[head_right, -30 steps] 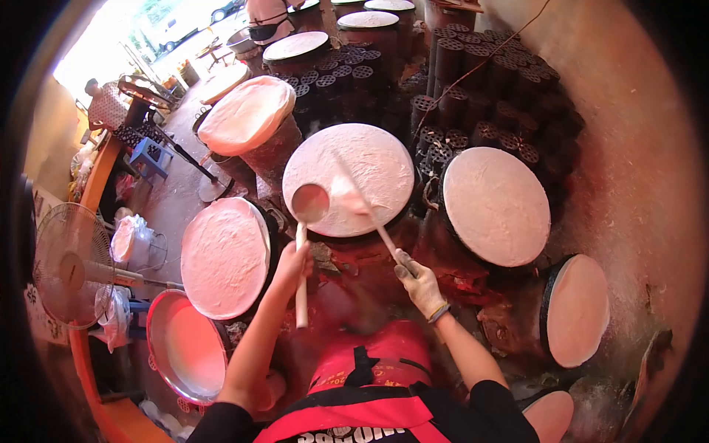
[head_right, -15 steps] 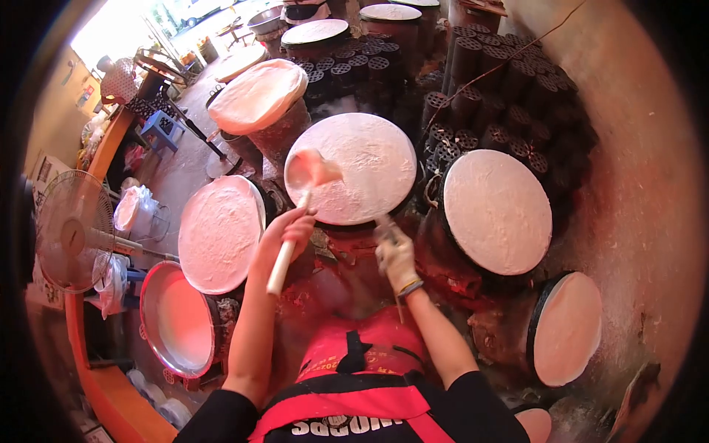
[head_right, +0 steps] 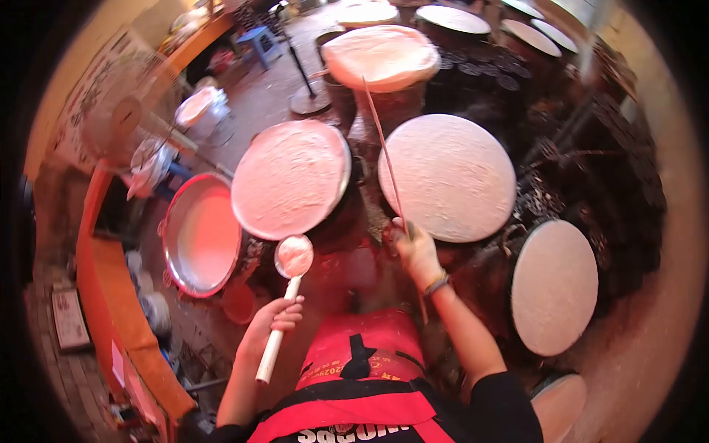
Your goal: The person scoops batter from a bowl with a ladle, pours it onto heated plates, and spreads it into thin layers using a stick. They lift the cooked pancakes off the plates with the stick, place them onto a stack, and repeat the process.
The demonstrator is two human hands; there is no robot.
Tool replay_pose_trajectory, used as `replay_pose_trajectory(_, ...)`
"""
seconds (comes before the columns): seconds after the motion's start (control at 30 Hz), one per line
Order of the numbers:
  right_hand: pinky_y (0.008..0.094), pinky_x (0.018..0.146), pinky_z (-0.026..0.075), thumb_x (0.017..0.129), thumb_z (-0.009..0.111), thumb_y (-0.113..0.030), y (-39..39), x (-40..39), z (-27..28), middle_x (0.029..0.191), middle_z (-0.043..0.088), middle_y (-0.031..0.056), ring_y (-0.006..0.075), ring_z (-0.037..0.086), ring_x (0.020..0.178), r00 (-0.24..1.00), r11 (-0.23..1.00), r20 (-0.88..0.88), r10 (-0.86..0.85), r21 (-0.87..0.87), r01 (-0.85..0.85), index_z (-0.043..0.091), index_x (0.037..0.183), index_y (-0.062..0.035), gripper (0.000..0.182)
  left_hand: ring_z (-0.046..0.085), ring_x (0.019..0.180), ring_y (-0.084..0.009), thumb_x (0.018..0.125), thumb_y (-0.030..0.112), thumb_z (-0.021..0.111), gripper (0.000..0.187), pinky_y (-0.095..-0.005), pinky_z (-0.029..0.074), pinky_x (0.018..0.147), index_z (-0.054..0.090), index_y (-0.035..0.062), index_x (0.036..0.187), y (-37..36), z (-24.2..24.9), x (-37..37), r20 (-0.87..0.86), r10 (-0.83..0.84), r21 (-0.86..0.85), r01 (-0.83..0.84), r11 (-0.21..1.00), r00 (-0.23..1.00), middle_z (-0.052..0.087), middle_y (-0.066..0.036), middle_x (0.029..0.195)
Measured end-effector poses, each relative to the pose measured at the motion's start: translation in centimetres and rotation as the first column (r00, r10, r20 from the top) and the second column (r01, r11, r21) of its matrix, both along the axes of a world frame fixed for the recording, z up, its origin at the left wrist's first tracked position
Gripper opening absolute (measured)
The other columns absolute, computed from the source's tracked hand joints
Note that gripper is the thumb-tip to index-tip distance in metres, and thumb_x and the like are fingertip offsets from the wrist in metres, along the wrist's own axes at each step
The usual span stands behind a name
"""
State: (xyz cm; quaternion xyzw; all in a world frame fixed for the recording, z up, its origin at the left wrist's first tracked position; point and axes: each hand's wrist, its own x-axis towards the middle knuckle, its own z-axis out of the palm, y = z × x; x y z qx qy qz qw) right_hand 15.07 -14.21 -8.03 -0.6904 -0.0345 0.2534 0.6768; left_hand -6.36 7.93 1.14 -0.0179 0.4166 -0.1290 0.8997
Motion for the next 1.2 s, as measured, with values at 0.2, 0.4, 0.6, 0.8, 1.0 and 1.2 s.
replay_pose_trajectory(0.2, 0.0304, 0.049, 0.041, 0.080, 0.056, -0.021, 12.4, 13.9, -2.2, 0.061, 0.061, 0.0070, 0.0151, 0.053, 0.051, 0.980, 0.958, 0.063, 0.188, -0.233, -0.168, 0.065, 0.083, -0.0051, 0.019, 0.033, 0.046, -0.0043, 0.092, 0.002, 0.045, 0.009, -0.0156, 0.026, 0.033, 0.041, -0.0006, 0.100, 5.2, -2.6, -8.8, -0.015, 0.406, 0.215, -0.394, 0.894, 0.914, 0.038, -0.002, 0.067)
replay_pose_trajectory(0.4, 0.0328, 0.065, 0.047, 0.077, 0.059, -0.025, 21.9, 24.0, -6.0, 0.075, 0.067, 0.0097, 0.0206, 0.062, 0.068, 0.979, 0.856, 0.144, 0.141, -0.515, -0.048, 0.070, 0.090, -0.0046, 0.027, 0.034, 0.046, -0.0047, 0.091, 0.003, 0.046, 0.015, -0.0158, 0.026, 0.033, 0.043, -0.0010, 0.105, 13.7, -3.3, -12.8, 0.002, 0.526, 0.385, -0.486, 0.785, 0.851, 0.038, -0.002, 0.069)
replay_pose_trajectory(0.6, 0.0284, 0.067, 0.045, 0.073, 0.068, -0.031, 25.6, 22.6, -4.3, 0.076, 0.066, 0.0065, 0.0151, 0.059, 0.068, 0.961, 0.858, 0.250, 0.121, -0.513, 0.026, 0.069, 0.091, -0.0013, 0.035, 0.034, 0.047, -0.0040, 0.090, 0.003, 0.047, 0.018, -0.0148, 0.027, 0.034, 0.042, -0.0019, 0.106, 21.9, -2.4, -10.4, 0.005, 0.509, 0.384, -0.472, 0.794, 0.861, 0.039, -0.002, 0.070)
replay_pose_trajectory(0.8, 0.0228, 0.060, 0.041, 0.076, 0.073, -0.015, 25.7, 23.4, 6.8, 0.072, 0.060, -0.0008, 0.0091, 0.053, 0.063, 0.974, 0.996, 0.220, 0.048, -0.080, -0.031, 0.066, 0.083, -0.0016, 0.016, 0.034, 0.048, -0.0042, 0.091, 0.003, 0.045, 0.016, -0.0150, 0.027, 0.034, 0.042, -0.0026, 0.106, 27.0, -1.9, -5.1, 0.039, 0.448, 0.286, -0.440, 0.851, 0.893, 0.039, -0.003, 0.071)
replay_pose_trajectory(1.0, 0.0352, 0.059, 0.047, 0.078, 0.064, -0.030, 22.9, 36.0, 25.2, 0.070, 0.065, 0.0131, 0.0262, 0.063, 0.063, 0.455, 0.757, 0.839, 0.298, -0.498, 0.422, 0.068, 0.086, -0.0049, 0.026, 0.033, 0.048, -0.0052, 0.093, 0.004, 0.040, 0.012, -0.0154, 0.028, 0.034, 0.042, -0.0031, 0.103, 27.5, -1.8, 0.8, 0.116, 0.421, 0.114, -0.433, 0.894, 0.900, 0.037, -0.003, 0.069)
replay_pose_trajectory(1.2, 0.0398, 0.063, 0.050, 0.081, 0.052, -0.019, 25.1, 38.2, 29.5, 0.072, 0.061, 0.0135, 0.0297, 0.063, 0.071, -0.189, 0.652, 0.736, 0.650, -0.413, 0.636, 0.059, 0.076, -0.0078, 0.015, 0.036, 0.047, -0.0064, 0.093, 0.006, 0.041, 0.015, -0.0175, 0.031, 0.034, 0.042, -0.0047, 0.103, 25.5, -0.2, 5.0, 0.123, 0.527, 0.018, -0.533, 0.846, 0.841, 0.037, -0.003, 0.069)
